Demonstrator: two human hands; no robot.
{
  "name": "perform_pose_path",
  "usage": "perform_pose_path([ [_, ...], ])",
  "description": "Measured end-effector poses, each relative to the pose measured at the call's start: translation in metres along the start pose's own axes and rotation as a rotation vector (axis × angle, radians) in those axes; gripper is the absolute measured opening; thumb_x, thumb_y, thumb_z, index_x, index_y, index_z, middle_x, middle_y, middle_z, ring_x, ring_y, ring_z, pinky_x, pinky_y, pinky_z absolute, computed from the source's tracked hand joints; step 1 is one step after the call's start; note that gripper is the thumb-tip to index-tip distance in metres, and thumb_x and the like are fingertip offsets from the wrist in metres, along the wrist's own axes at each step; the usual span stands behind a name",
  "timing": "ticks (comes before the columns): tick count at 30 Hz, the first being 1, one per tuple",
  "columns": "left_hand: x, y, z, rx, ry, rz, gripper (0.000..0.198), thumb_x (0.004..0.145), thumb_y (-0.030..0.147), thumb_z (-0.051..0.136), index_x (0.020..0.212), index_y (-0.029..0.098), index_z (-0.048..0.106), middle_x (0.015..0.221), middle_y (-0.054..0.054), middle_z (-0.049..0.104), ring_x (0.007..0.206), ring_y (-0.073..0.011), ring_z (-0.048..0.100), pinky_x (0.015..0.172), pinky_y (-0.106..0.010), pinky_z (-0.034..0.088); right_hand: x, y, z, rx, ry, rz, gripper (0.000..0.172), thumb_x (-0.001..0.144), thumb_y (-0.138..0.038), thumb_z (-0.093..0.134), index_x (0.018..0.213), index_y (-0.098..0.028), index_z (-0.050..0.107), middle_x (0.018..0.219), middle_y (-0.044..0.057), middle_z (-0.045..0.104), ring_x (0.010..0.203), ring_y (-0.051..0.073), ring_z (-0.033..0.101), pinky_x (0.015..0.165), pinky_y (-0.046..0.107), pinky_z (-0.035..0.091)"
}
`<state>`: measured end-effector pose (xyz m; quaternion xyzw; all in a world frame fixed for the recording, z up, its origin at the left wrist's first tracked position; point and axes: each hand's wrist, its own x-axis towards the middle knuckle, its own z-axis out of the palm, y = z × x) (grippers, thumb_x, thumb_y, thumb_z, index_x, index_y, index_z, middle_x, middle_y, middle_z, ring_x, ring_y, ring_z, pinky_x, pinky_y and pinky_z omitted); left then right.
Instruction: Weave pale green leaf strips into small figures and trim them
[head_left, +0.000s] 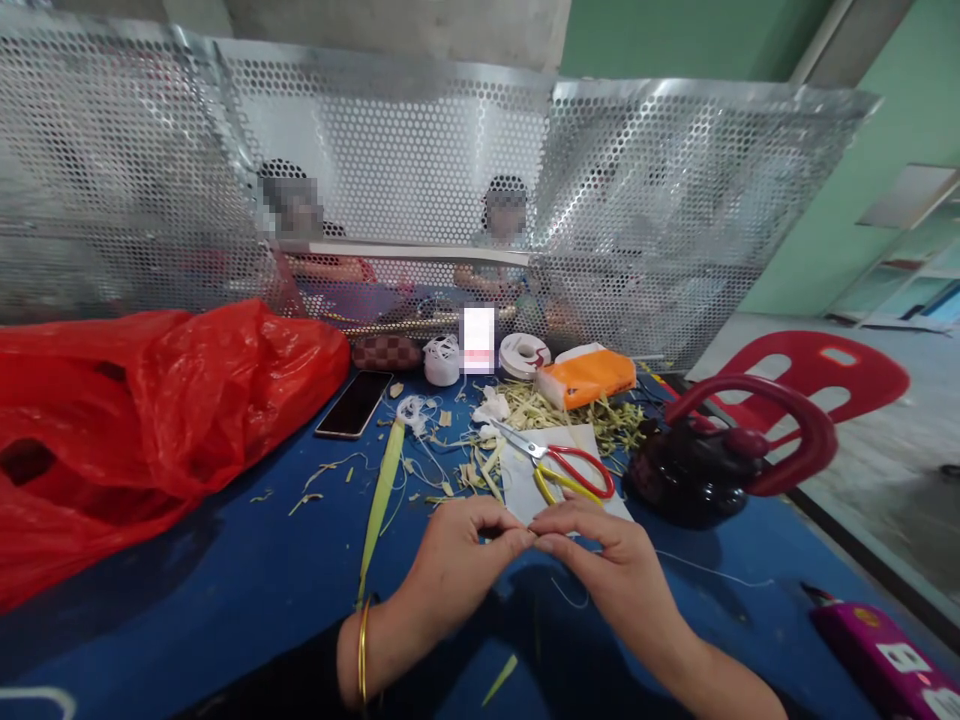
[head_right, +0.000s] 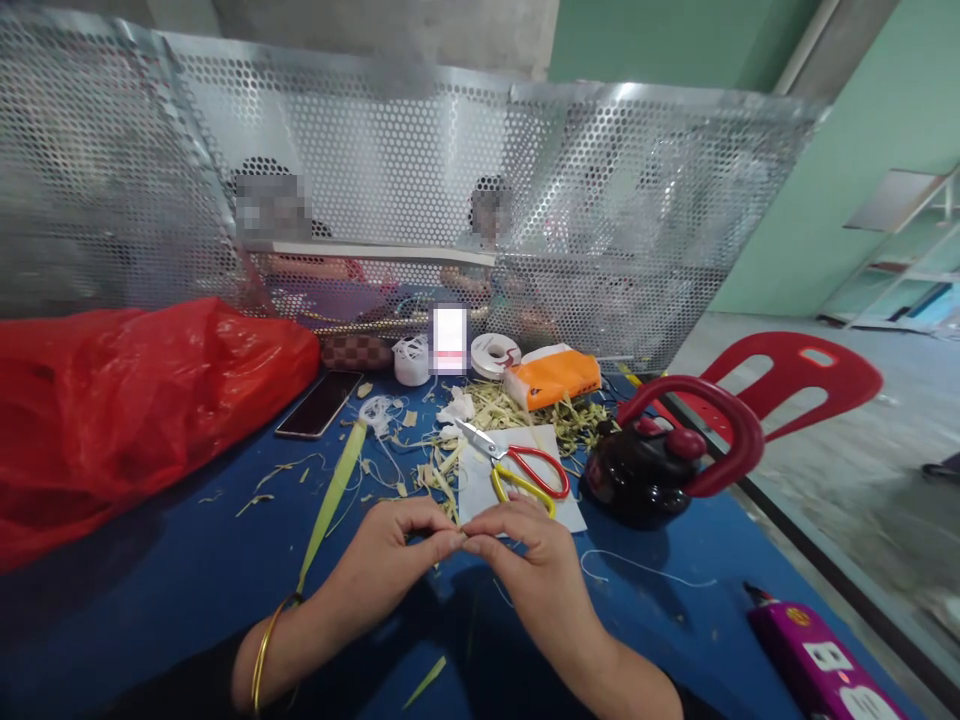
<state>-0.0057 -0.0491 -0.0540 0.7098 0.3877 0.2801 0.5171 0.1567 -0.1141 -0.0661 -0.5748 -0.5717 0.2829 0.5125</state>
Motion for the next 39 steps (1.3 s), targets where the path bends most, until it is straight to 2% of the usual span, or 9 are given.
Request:
perform_pose_path([
  [9,0.0,0.005,0.003,-0.168,-0.057,-0.083,0.023,0.073,0.032,0.062,0.056,0.018,0.067,0.059,-0.002,0.062,0.062,-0.016,0.055,0.062,-0.027,0.042,-0.001,0.001,0.001,-0.032,0.026,-0.062,0.007,0.076,-0.026,0.07,0.07,-0.026,0.074,0.072,0.003,0.073,0.073,0.022,0.065,0.077,0.039,0.048],
  [14,-0.001,0.004,0.004,-0.065,-0.025,-0.065,0.02,0.073,0.029,0.061,0.057,0.018,0.065,0.059,-0.001,0.061,0.063,-0.0156,0.053,0.063,-0.027,0.04,-0.002,0.002,0.003,-0.058,0.021,-0.04,0.01,0.077,-0.027,0.068,0.069,-0.025,0.072,0.072,0.003,0.072,0.074,0.022,0.065,0.074,0.036,0.048],
  [18,0.005,-0.002,-0.003,-0.017,0.015,-0.061,0.03,0.082,0.038,0.053,0.063,0.018,0.064,0.062,-0.002,0.062,0.064,-0.0169,0.056,0.063,-0.027,0.041,0.0,0.004,0.002,-0.078,0.043,0.042,0.011,0.076,-0.03,0.066,0.068,-0.023,0.069,0.074,0.003,0.071,0.075,0.022,0.064,0.075,0.035,0.048],
  [20,0.011,-0.008,-0.012,0.095,0.088,-0.049,0.029,0.086,0.038,0.048,0.074,0.018,0.066,0.069,-0.002,0.065,0.067,-0.0174,0.058,0.064,-0.027,0.04,0.002,0.006,0.0,-0.075,0.076,0.122,0.013,0.075,-0.033,0.066,0.068,-0.022,0.068,0.075,0.003,0.071,0.075,0.022,0.063,0.073,0.033,0.048],
  [22,0.016,-0.014,-0.021,0.327,0.173,-0.011,0.019,0.084,0.033,0.052,0.079,0.021,0.066,0.077,-0.001,0.067,0.071,-0.0177,0.057,0.064,-0.028,0.037,0.005,0.009,-0.001,-0.046,0.1,0.192,0.016,0.074,-0.036,0.065,0.068,-0.021,0.068,0.075,0.003,0.07,0.073,0.021,0.061,0.07,0.032,0.047],
  [26,0.02,-0.025,-0.027,0.649,0.107,0.033,0.008,0.076,0.029,0.062,0.079,0.022,0.064,0.083,-0.002,0.065,0.075,-0.0192,0.057,0.064,-0.028,0.033,0.008,0.019,0.0,0.06,0.089,0.271,0.021,0.073,-0.04,0.066,0.071,-0.019,0.067,0.07,0.002,0.066,0.066,0.018,0.056,0.063,0.029,0.045],
  [31,0.018,-0.032,-0.019,0.775,0.039,0.188,0.006,0.079,0.022,0.058,0.076,0.02,0.063,0.084,-0.004,0.064,0.083,-0.0213,0.056,0.07,-0.03,0.035,0.006,0.031,0.008,0.075,0.031,0.248,0.021,0.075,-0.038,0.065,0.072,-0.018,0.066,0.071,0.001,0.065,0.068,0.017,0.056,0.064,0.028,0.045],
  [34,0.02,-0.029,-0.021,0.631,0.084,0.186,0.014,0.083,0.023,0.055,0.074,0.02,0.064,0.08,-0.004,0.065,0.082,-0.0208,0.057,0.072,-0.03,0.036,0.006,0.028,0.007,0.05,0.019,0.202,0.021,0.077,-0.039,0.064,0.072,-0.019,0.066,0.08,0.005,0.069,0.078,0.021,0.061,0.072,0.032,0.046],
  [39,0.022,-0.001,-0.037,-0.114,0.164,0.077,0.018,0.076,0.035,0.065,0.076,0.017,0.065,0.071,-0.001,0.064,0.069,-0.0162,0.056,0.065,-0.026,0.04,0.028,-0.006,-0.008,0.063,0.071,0.052,0.022,0.08,-0.041,0.063,0.073,-0.021,0.063,0.098,0.008,0.071,0.101,0.028,0.062,0.09,0.04,0.044],
])
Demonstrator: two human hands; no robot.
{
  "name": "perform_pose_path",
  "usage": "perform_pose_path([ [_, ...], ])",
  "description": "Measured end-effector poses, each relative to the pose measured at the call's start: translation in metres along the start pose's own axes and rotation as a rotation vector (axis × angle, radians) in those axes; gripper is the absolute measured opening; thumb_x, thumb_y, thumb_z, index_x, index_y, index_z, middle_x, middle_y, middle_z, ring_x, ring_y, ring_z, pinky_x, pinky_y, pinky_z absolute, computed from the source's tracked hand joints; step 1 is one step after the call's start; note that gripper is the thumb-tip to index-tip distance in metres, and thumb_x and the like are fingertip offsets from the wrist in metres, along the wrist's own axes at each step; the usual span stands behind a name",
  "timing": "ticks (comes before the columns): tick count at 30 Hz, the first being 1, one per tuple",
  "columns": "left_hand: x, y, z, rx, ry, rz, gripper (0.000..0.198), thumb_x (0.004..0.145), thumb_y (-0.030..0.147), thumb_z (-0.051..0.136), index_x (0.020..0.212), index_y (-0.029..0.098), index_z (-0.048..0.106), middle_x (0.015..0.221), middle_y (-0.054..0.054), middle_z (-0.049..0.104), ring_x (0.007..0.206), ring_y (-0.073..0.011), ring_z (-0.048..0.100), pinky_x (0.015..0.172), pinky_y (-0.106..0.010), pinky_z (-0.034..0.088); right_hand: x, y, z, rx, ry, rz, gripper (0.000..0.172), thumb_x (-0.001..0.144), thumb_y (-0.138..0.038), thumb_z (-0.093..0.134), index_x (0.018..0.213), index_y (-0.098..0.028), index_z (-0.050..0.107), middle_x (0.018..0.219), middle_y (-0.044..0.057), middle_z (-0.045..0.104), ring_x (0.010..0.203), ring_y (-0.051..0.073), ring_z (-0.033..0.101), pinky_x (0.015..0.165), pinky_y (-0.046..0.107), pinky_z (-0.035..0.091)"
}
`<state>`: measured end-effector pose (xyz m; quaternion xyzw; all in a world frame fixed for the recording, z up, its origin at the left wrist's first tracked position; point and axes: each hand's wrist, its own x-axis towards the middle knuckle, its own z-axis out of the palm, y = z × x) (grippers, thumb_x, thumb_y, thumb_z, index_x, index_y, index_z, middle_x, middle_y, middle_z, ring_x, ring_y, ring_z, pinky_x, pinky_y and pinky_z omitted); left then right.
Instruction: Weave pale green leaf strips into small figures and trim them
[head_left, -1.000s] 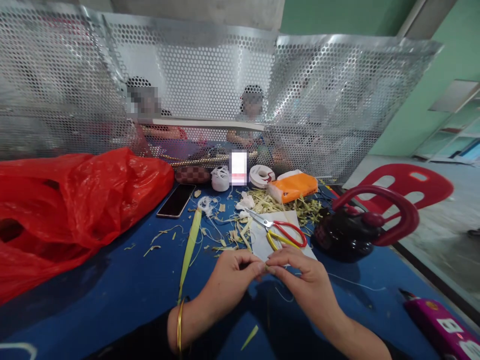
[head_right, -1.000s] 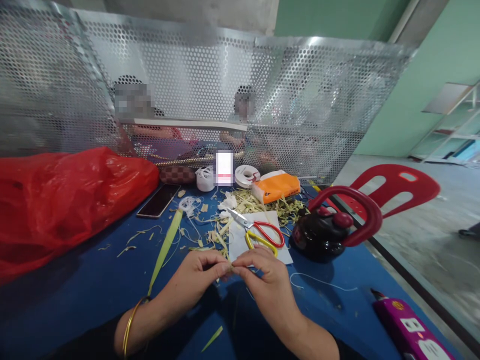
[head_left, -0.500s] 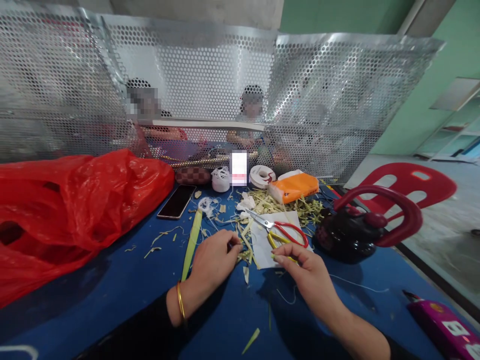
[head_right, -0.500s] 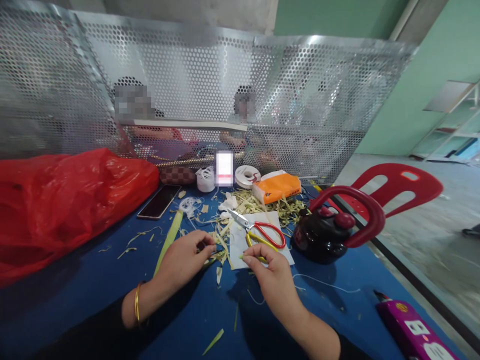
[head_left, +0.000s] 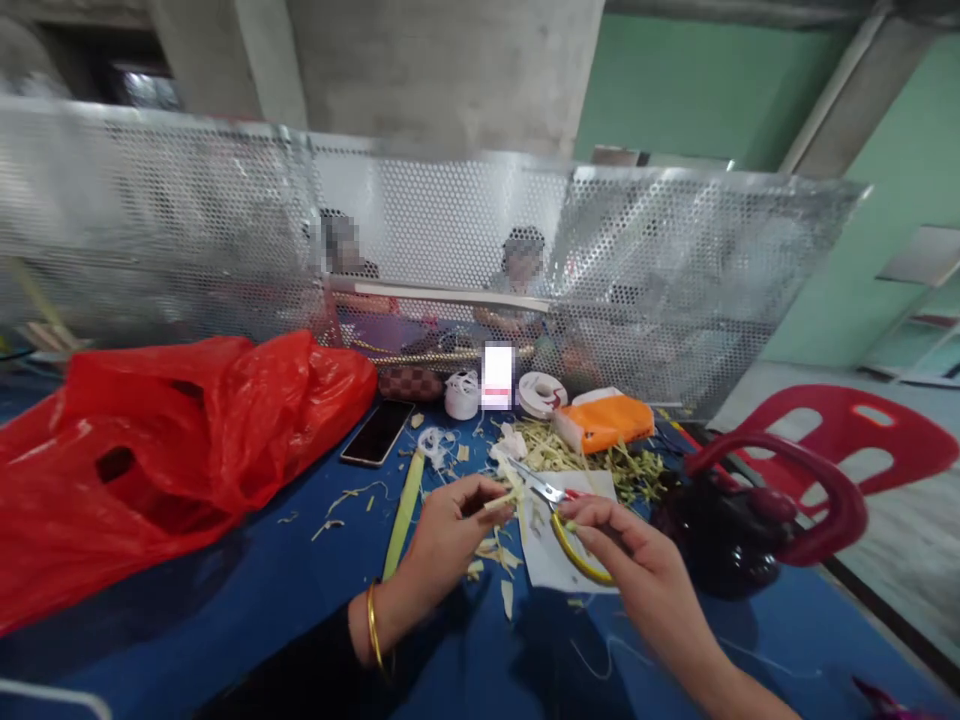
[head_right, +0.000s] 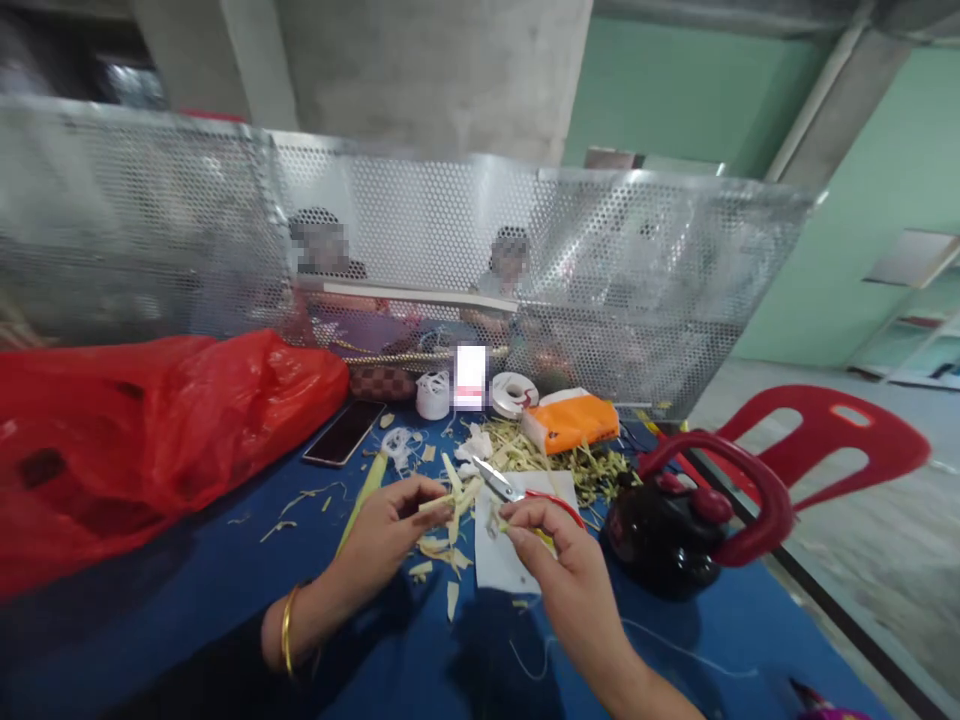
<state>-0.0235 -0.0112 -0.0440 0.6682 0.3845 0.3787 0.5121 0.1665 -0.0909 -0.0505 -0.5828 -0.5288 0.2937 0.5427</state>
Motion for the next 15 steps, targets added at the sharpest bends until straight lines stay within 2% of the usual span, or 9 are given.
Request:
perform_pose_path([
  [3,0.0,0.017,-0.011,-0.243,0.009,0.007,0.023,0.073,0.037,0.07,0.073,0.015,0.066,0.065,0.001,0.062,0.064,-0.0138,0.053,0.064,-0.025,0.04,0.021,-0.033,0.0,0.031,-0.026,-0.065,0.02,0.079,-0.04,0.064,0.072,-0.021,0.062,0.113,0.009,0.068,0.109,0.029,0.059,0.095,0.042,0.042],
  [7,0.001,0.023,-0.024,-0.296,0.049,0.046,0.026,0.069,0.04,0.075,0.075,0.015,0.07,0.068,-0.001,0.063,0.067,-0.0137,0.052,0.066,-0.024,0.04,0.04,-0.055,0.012,0.137,-0.144,-0.064,0.019,0.078,-0.038,0.065,0.07,-0.022,0.061,0.125,0.008,0.063,0.122,0.03,0.051,0.102,0.045,0.035],
  [10,0.003,0.02,-0.028,-0.29,0.05,0.058,0.024,0.069,0.038,0.075,0.073,0.015,0.071,0.068,0.0,0.061,0.066,-0.013,0.05,0.067,-0.025,0.039,0.045,-0.05,0.021,0.213,-0.251,0.008,0.02,0.076,-0.037,0.069,0.067,-0.021,0.06,0.122,0.009,0.064,0.119,0.03,0.052,0.099,0.043,0.037],
  [15,0.007,0.014,-0.022,-0.252,0.032,0.068,0.018,0.071,0.032,0.073,0.07,0.015,0.07,0.067,0.0,0.06,0.068,-0.0139,0.05,0.07,-0.026,0.039,0.048,-0.031,0.028,0.245,-0.346,0.031,0.018,0.076,-0.036,0.069,0.07,-0.021,0.062,0.09,0.005,0.067,0.091,0.023,0.059,0.081,0.033,0.044],
])
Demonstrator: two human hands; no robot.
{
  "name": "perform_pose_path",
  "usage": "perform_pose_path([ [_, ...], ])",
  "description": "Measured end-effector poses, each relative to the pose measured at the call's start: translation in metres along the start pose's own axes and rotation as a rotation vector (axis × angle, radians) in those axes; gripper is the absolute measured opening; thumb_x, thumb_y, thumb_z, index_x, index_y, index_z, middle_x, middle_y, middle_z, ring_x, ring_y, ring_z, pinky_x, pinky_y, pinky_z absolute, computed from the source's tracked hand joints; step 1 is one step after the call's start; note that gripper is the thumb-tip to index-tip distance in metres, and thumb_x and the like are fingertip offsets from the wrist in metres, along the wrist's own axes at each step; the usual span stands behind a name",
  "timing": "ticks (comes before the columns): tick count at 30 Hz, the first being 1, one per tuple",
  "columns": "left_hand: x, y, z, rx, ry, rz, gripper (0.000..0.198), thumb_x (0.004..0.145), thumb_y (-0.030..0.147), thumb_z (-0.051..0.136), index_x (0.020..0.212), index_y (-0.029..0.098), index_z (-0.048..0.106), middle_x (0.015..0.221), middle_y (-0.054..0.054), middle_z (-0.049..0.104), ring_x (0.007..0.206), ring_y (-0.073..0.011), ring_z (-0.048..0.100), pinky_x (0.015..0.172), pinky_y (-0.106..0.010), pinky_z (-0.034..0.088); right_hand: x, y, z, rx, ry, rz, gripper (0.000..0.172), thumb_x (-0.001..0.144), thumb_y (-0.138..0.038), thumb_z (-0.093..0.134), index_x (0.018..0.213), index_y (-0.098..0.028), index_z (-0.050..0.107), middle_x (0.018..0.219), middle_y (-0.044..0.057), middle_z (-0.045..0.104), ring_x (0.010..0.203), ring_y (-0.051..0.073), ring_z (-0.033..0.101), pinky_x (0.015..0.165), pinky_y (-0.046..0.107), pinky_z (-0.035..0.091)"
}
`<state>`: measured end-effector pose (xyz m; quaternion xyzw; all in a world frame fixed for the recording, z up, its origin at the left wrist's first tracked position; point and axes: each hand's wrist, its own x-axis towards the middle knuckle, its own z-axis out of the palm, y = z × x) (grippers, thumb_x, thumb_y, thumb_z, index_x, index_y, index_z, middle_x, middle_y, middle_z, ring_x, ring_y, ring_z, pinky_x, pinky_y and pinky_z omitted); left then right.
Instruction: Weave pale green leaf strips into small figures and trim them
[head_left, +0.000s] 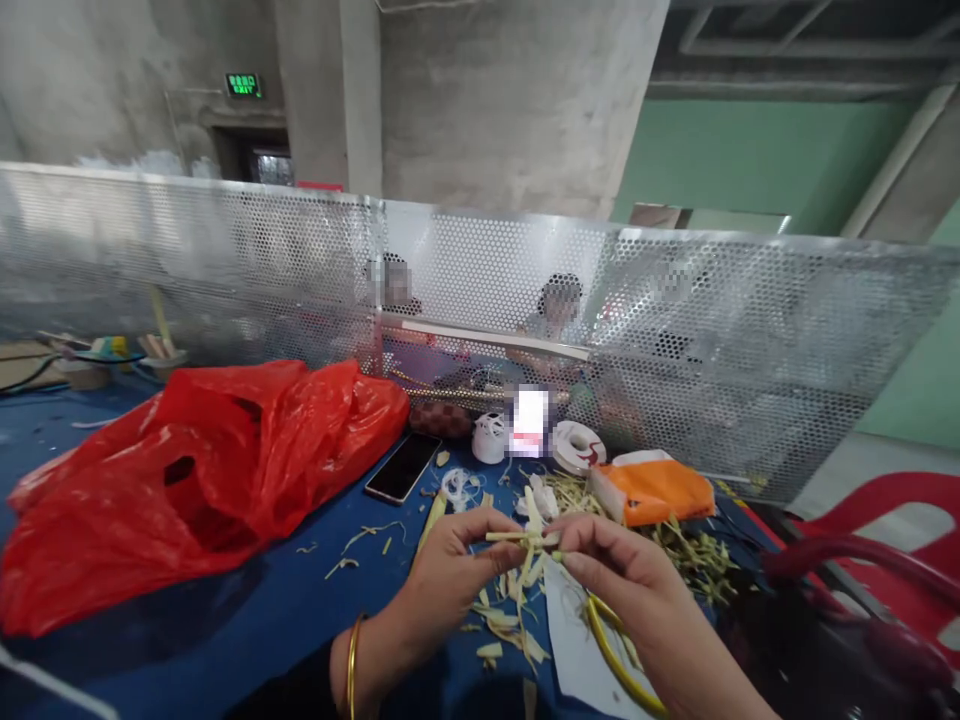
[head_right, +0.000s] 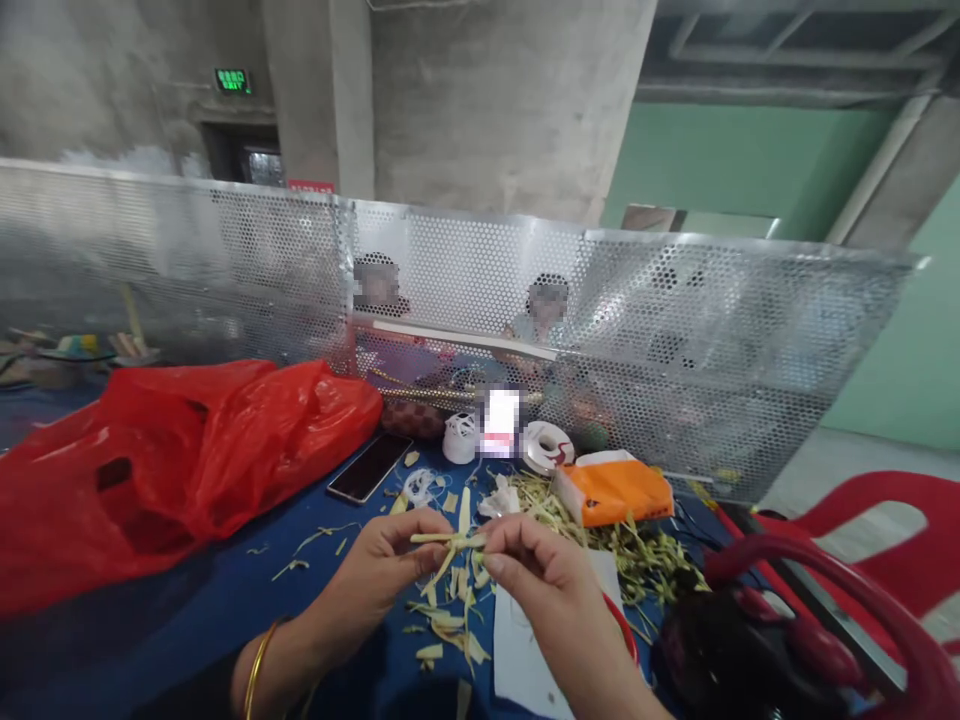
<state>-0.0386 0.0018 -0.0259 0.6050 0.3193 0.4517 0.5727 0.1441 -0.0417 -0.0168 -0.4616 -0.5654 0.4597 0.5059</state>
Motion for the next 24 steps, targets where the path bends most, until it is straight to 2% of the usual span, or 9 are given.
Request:
perform_pose_path([
  [5,0.0017,-0.006,0.0021,0.059,0.035,0.05,0.011,0.067,0.026,0.074,0.069,0.016,0.072,0.075,-0.003,0.062,0.074,-0.0163,0.054,0.072,-0.027,0.041,0.0021,0.0061,0.0022,-0.026,0.047,-0.044,0.013,0.078,-0.032,0.066,0.073,-0.022,0.062,0.084,0.002,0.064,0.083,0.019,0.057,0.074,0.028,0.045],
  [7,0.0014,-0.0055,0.0013,0.13,0.068,0.056,0.013,0.068,0.027,0.072,0.076,0.016,0.075,0.078,-0.004,0.064,0.076,-0.0175,0.055,0.072,-0.028,0.042,0.0019,0.0049,0.0022,-0.079,0.064,-0.071,0.013,0.078,-0.032,0.065,0.072,-0.022,0.062,0.084,0.003,0.064,0.083,0.019,0.057,0.072,0.028,0.045],
  [10,-0.0004,-0.0024,0.0009,0.207,0.066,0.011,0.025,0.072,0.029,0.068,0.093,0.018,0.076,0.083,-0.006,0.068,0.08,-0.0199,0.057,0.076,-0.03,0.042,0.0015,0.0022,0.0009,-0.2,0.082,-0.138,0.014,0.08,-0.033,0.062,0.072,-0.022,0.062,0.085,0.004,0.064,0.086,0.021,0.057,0.074,0.03,0.046],
  [13,-0.0021,0.0002,0.0026,0.085,0.004,-0.111,0.03,0.071,0.03,0.067,0.097,0.017,0.075,0.088,-0.007,0.071,0.084,-0.021,0.059,0.079,-0.031,0.042,0.0013,0.0006,-0.0005,-0.279,0.081,-0.193,0.014,0.082,-0.032,0.06,0.073,-0.022,0.061,0.085,0.005,0.064,0.087,0.022,0.058,0.076,0.032,0.047],
  [15,-0.0029,0.0002,0.0041,-0.095,-0.01,-0.212,0.03,0.071,0.031,0.064,0.095,0.015,0.074,0.084,-0.006,0.07,0.08,-0.0191,0.058,0.076,-0.03,0.041,0.0009,0.0004,-0.0013,-0.308,0.065,-0.219,0.014,0.084,-0.031,0.059,0.074,-0.022,0.061,0.085,0.004,0.064,0.087,0.021,0.059,0.077,0.032,0.047],
  [18,-0.0037,-0.0023,0.0052,-0.277,-0.045,-0.355,0.034,0.078,0.041,0.055,0.085,0.014,0.073,0.07,-0.004,0.064,0.065,-0.0146,0.052,0.065,-0.027,0.037,-0.0002,0.0013,-0.0026,-0.349,0.031,-0.27,0.013,0.086,-0.029,0.058,0.075,-0.023,0.061,0.087,0.003,0.064,0.089,0.02,0.06,0.078,0.031,0.047],
  [21,-0.0045,-0.0058,0.0046,-0.276,-0.147,-0.409,0.036,0.076,0.048,0.063,0.067,0.014,0.068,0.057,0.001,0.054,0.055,-0.0109,0.045,0.057,-0.025,0.032,-0.0012,0.0028,-0.004,-0.407,-0.029,-0.335,0.011,0.087,-0.026,0.057,0.077,-0.024,0.06,0.088,0.002,0.064,0.09,0.019,0.06,0.079,0.03,0.047],
  [24,-0.0051,-0.0081,0.0038,-0.24,-0.194,-0.393,0.033,0.07,0.046,0.072,0.063,0.014,0.065,0.052,0.003,0.052,0.051,-0.0092,0.044,0.055,-0.024,0.031,-0.0016,0.0033,-0.0044,-0.453,-0.086,-0.387,0.008,0.088,-0.023,0.057,0.08,-0.024,0.059,0.089,0.002,0.063,0.09,0.018,0.06,0.079,0.029,0.046],
])
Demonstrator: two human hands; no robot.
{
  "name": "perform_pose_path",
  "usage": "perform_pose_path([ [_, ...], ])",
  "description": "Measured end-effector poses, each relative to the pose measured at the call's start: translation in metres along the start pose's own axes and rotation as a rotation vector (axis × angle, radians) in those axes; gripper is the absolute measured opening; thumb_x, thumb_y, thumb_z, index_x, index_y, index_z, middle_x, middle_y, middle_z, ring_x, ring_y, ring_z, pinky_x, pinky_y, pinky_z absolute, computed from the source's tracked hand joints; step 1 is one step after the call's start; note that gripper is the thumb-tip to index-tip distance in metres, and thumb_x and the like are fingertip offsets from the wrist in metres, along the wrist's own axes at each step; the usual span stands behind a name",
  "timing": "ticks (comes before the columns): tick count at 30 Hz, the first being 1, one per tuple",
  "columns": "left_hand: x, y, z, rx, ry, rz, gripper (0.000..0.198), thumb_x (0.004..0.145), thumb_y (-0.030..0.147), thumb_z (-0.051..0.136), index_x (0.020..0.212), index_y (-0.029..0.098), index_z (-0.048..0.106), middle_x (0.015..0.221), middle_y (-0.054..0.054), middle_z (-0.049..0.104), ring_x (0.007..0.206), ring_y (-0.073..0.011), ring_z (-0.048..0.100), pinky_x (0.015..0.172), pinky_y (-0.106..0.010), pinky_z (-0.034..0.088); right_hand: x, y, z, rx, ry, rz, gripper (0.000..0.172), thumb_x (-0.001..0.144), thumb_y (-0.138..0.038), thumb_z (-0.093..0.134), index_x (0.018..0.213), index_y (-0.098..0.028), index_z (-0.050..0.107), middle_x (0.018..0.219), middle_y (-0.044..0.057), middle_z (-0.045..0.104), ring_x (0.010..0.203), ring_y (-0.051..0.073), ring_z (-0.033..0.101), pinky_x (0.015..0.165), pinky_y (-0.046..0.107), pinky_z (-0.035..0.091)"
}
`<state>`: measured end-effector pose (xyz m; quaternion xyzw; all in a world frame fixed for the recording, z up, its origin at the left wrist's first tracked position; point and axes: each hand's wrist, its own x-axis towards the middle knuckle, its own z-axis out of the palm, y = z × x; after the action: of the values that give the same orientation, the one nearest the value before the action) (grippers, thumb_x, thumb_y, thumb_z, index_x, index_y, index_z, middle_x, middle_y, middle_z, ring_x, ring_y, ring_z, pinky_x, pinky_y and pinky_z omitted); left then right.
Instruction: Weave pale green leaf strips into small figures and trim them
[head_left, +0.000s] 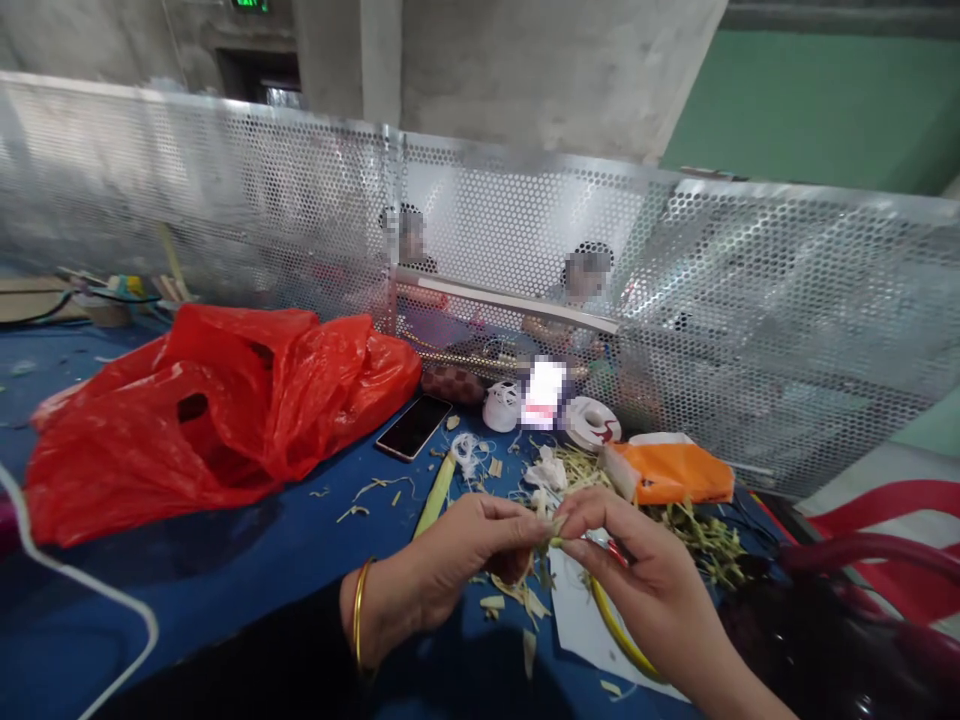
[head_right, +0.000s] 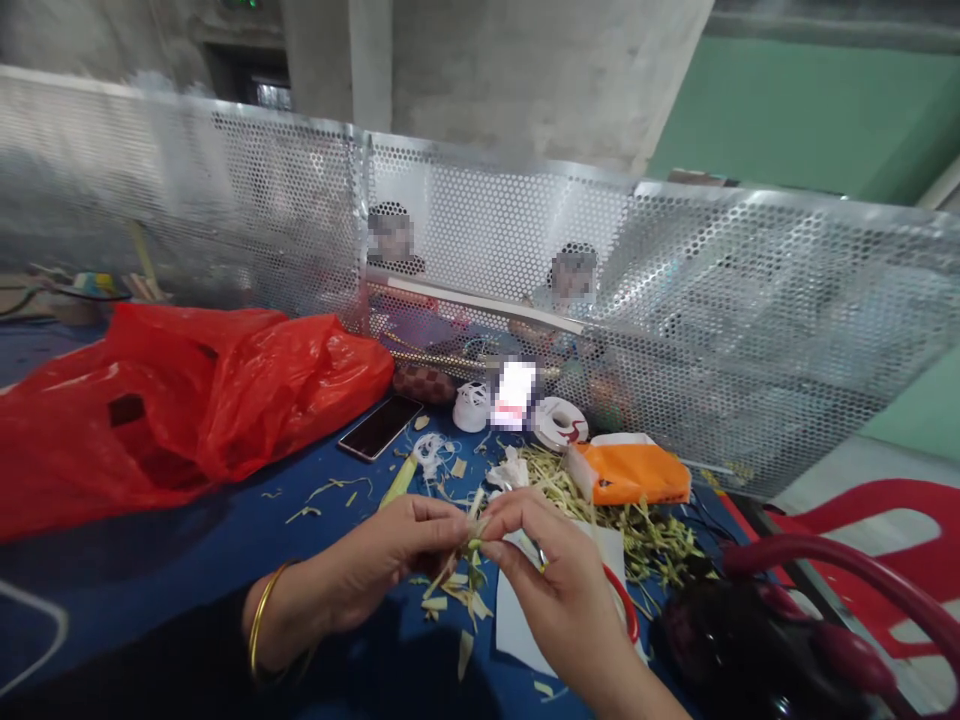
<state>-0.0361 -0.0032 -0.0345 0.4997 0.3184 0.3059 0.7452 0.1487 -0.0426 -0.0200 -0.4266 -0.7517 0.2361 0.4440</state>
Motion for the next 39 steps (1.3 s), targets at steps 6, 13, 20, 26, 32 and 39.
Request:
perform_pose_path([
  [6,-0.001,0.006,0.004,0.035,0.118,0.046,0.033,0.068,0.045,0.073,0.068,0.014,0.066,0.059,0.0,0.063,0.057,-0.0114,0.056,0.062,-0.025,0.041,0.002,-0.003,-0.001,-0.032,0.028,0.023,0.012,0.088,-0.025,0.057,0.076,-0.023,0.059,0.085,0.002,0.064,0.087,0.018,0.06,0.077,0.029,0.046],
  [13,-0.004,0.01,0.006,-0.005,0.147,0.051,0.027,0.063,0.037,0.078,0.071,0.013,0.068,0.062,-0.001,0.065,0.057,-0.0103,0.058,0.063,-0.024,0.045,0.004,0.0,0.0,0.188,0.046,0.286,0.013,0.081,-0.031,0.065,0.071,-0.022,0.064,0.081,0.001,0.063,0.083,0.018,0.056,0.075,0.029,0.044],
  [20,0.001,0.005,0.004,-0.04,0.127,0.068,0.026,0.059,0.019,0.079,0.083,0.012,0.07,0.067,0.001,0.065,0.061,-0.0092,0.058,0.064,-0.022,0.046,0.005,0.004,0.004,0.529,0.181,0.487,0.02,0.068,-0.035,0.079,0.069,-0.02,0.067,0.08,0.001,0.064,0.078,0.016,0.055,0.074,0.028,0.043],
  [26,0.0,0.012,0.004,-0.029,0.164,0.038,0.031,0.06,0.017,0.074,0.09,0.011,0.07,0.071,-0.002,0.069,0.061,-0.0106,0.06,0.066,-0.025,0.046,0.006,0.004,0.004,0.626,0.222,0.522,0.024,0.063,-0.036,0.083,0.068,-0.019,0.068,0.078,0.002,0.065,0.077,0.016,0.056,0.075,0.029,0.044],
  [32,-0.004,0.013,0.008,-0.073,0.112,0.011,0.031,0.074,0.041,0.065,0.086,0.013,0.068,0.072,-0.007,0.073,0.06,-0.0145,0.065,0.067,-0.029,0.048,0.004,0.007,0.006,0.549,0.163,0.467,0.019,0.069,-0.035,0.079,0.07,-0.019,0.067,0.082,0.002,0.065,0.079,0.017,0.056,0.075,0.029,0.044],
  [39,-0.003,0.011,0.009,-0.071,0.153,0.001,0.033,0.06,0.031,0.081,0.084,0.013,0.066,0.066,-0.005,0.073,0.056,-0.0128,0.064,0.065,-0.027,0.047,0.002,0.009,0.007,0.449,0.098,0.434,0.016,0.077,-0.034,0.072,0.074,-0.02,0.066,0.085,0.003,0.064,0.081,0.018,0.057,0.077,0.031,0.044],
])
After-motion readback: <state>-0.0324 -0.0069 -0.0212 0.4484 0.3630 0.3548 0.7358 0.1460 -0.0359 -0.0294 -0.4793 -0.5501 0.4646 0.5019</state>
